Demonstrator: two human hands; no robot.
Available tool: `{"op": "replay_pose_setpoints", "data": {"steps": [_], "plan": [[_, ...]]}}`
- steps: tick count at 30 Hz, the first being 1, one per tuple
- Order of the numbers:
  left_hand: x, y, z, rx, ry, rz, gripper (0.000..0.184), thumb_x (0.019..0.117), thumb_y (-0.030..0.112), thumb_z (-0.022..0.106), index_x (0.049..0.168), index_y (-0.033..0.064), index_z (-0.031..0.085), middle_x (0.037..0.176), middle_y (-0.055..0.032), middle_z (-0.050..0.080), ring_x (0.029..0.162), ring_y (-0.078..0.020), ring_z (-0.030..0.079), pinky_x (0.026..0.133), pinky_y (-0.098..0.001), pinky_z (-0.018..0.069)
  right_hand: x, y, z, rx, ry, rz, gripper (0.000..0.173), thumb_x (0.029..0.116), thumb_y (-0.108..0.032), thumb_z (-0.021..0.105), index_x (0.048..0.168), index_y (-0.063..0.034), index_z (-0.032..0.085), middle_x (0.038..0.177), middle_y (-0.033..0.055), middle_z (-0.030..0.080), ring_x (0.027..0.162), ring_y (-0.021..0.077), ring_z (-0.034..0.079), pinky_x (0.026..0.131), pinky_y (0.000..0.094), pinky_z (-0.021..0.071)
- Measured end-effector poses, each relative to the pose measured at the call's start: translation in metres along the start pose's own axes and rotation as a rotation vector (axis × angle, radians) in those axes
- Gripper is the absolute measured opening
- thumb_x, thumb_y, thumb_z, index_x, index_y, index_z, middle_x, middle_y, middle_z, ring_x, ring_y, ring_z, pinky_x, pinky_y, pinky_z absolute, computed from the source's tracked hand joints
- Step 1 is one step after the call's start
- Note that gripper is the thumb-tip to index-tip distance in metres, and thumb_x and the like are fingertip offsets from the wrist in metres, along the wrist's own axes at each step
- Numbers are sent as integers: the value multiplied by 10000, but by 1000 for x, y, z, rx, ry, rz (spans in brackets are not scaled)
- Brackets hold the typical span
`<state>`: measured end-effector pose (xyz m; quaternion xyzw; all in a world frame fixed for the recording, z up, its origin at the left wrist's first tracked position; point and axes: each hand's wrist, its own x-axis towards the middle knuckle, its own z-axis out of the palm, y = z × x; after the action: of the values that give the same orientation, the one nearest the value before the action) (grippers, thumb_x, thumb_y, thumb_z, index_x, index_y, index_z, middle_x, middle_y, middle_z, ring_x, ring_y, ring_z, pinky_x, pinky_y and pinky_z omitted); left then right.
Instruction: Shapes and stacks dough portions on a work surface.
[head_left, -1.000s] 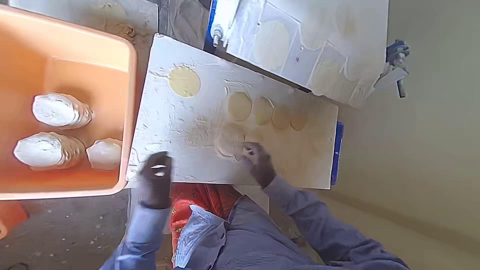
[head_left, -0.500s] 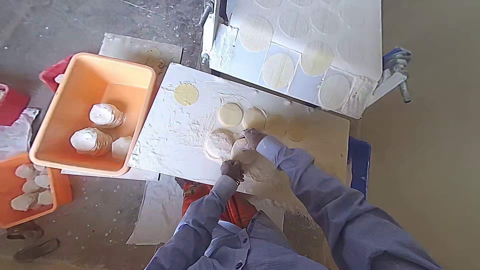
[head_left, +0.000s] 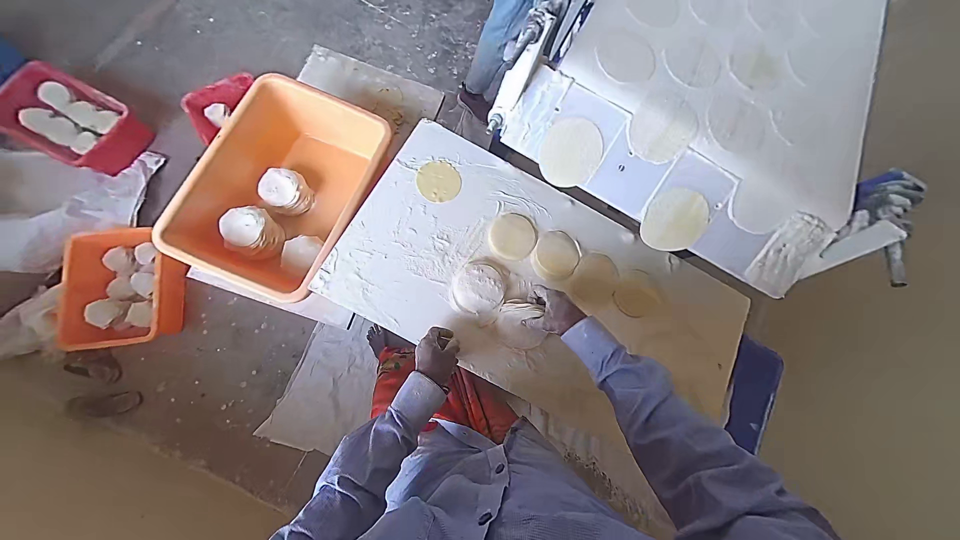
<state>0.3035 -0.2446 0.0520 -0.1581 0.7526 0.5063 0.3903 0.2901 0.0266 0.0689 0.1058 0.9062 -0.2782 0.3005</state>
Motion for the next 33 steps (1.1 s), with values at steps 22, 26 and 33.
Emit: {"op": "replay_pose_setpoints", "data": {"steps": [22,26,33], "plan": [[-14,-10,-1,-963,-473,-181,398,1066,331,358,1138,33,613,972,-98,732,915,-194,720,824,-393,606,-107,-89,72,715,365,97,550,817,-163,807,1286,25,588,1157,164,715,981,196,730,784,334,618],[-12,9,-33,-874,-492,-120,406,841,43,690,1229,-4,581,998,-111,729,906,-195,720,843,-390,608,-86,-95,46,730,461,75,569,928,-283,663,1364,64,548,1307,216,641,1120,249,687,857,394,611],[21,58,-132,-1081,-467,65,398,821,54,609,1218,38,597,964,-88,738,884,-177,727,817,-368,609,19,-202,23,1536,-141,89,741,1028,-674,298,1234,-46,633,1042,125,751,957,223,743,813,414,639]]}}
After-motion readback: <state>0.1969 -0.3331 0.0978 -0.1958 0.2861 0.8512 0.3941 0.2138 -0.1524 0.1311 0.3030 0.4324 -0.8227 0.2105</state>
